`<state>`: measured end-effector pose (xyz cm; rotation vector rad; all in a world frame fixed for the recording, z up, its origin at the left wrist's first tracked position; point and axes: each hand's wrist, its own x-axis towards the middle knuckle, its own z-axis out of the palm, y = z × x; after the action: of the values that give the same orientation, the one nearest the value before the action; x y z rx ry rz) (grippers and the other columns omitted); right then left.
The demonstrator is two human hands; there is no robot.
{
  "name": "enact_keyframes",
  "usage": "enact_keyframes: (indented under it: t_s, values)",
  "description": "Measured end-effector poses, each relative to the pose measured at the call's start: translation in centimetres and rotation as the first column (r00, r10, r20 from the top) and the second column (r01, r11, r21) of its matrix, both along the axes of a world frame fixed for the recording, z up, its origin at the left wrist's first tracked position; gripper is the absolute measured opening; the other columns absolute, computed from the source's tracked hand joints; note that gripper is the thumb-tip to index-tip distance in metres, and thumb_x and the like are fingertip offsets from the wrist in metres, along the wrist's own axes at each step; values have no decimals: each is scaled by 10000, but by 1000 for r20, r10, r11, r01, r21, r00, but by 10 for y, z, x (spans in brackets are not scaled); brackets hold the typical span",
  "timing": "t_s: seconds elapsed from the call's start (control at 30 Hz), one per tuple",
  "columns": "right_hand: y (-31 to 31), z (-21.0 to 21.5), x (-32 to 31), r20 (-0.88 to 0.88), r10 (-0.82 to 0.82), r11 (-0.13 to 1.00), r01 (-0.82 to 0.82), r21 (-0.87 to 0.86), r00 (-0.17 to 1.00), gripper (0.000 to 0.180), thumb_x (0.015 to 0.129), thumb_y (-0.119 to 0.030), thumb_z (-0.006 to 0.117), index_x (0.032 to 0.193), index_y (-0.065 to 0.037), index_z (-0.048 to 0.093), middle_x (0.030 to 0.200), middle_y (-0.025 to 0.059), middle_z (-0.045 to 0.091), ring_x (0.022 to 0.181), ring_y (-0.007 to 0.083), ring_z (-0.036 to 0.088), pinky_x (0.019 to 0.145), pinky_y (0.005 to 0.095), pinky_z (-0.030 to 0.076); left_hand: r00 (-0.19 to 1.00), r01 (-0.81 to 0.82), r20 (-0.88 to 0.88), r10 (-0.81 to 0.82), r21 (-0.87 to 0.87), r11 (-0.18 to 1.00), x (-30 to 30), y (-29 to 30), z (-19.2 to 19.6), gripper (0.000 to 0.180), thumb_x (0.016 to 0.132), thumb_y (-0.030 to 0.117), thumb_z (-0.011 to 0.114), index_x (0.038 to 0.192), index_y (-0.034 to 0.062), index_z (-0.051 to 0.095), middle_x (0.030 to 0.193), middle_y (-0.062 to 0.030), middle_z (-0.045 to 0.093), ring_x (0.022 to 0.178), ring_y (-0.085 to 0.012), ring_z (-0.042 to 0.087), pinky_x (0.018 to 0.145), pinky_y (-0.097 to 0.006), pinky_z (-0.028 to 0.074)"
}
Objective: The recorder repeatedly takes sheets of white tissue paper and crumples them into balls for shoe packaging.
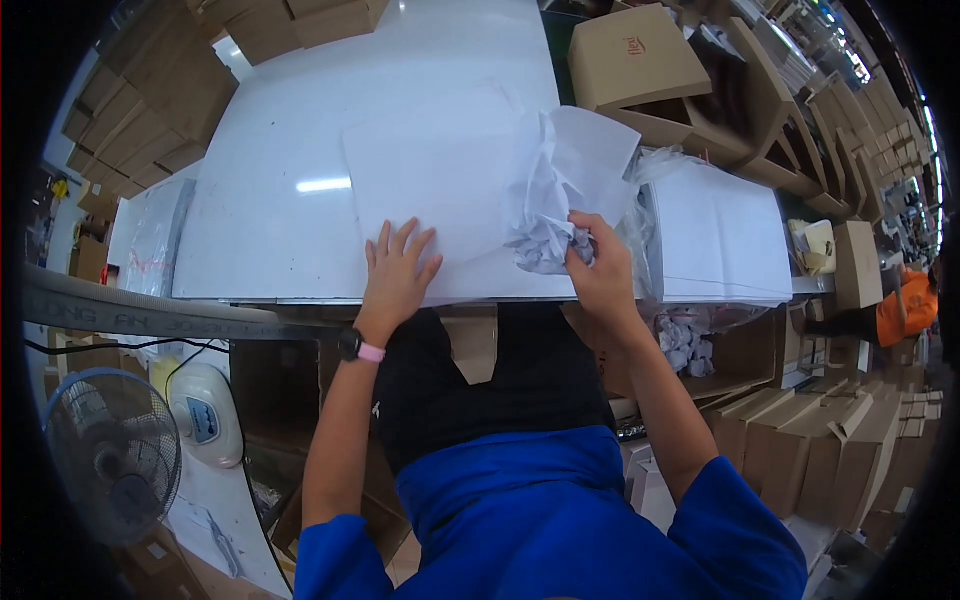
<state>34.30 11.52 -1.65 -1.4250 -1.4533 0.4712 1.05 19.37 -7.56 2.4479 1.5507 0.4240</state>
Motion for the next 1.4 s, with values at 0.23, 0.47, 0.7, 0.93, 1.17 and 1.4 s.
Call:
enact_keyframes:
  t_s: [0.23, 0.47, 0.7, 0.93, 1.17, 1.4]
  values:
    - [67, -5, -26, 202, 100, 994, -108, 29, 974, 408, 902, 9, 766, 1302, -59, 722, 1278, 176, 766, 1239, 435, 689, 1055, 473, 558, 997, -33, -65, 38, 83, 996, -6, 75, -10, 507, 1162, 454, 605, 1616, 228, 624, 1694, -141, 511, 1649, -485, 337, 1304, -775, 256]
    - [139, -6, -55, 378, 251, 936, -323, 140, 891, 356, 907, 41, 773, 1249, -57, 769, 1290, 130, 759, 1235, 390, 660, 1060, 462, 557, 956, 81, 279, -86, 30, 996, -11, 68, 9, 281, 984, 122, 813, 1262, 141, 784, 1388, -113, 693, 1367, -375, 599, 1162, -517, 494]
    - [158, -34, -70, 425, 343, 910, -408, 71, 838, 392, 909, 43, 789, 1284, -70, 787, 1438, 124, 732, 1278, 369, 668, 1099, 438, 558, 893, 181, 425, -147, -39, 983, -6, 60, 2, 180, 888, 94, 900, 1046, 77, 815, 1146, -90, 717, 1138, -334, 676, 1016, -428, 565]
    - [143, -33, -78, 601, 365, 880, -474, 26, 711, 462, 973, -93, 789, 1426, -35, 716, 1540, 122, 674, 1377, 382, 594, 1138, 451, 556, 903, 112, 416, -109, 18, 994, -2, 63, -6, 128, 947, 108, 852, 1035, 32, 798, 1075, -115, 726, 1072, -338, 693, 940, -439, 563]
    - [156, -27, -69, 649, 470, 831, -547, -98, 598, 658, 913, -56, 855, 1536, -33, 644, 1625, 124, 618, 1465, 409, 539, 1195, 467, 525, 923, 8, 382, 37, -113, 994, 6, 70, 8, 148, 992, 136, 816, 1082, 23, 784, 1076, -150, 732, 1030, -348, 695, 959, -459, 552]
    - [167, -25, -59, 630, 478, 830, -550, -94, 612, 500, 905, -22, 835, 1390, 5, 720, 1454, 130, 716, 1304, 363, 636, 1140, 435, 546, 975, -27, 214, -64, 396, 918, 60, 49, 62, 504, 866, 235, 943, 1296, 112, 711, 1415, -155, 651, 1323, -436, 612, 1110, -511, 504]
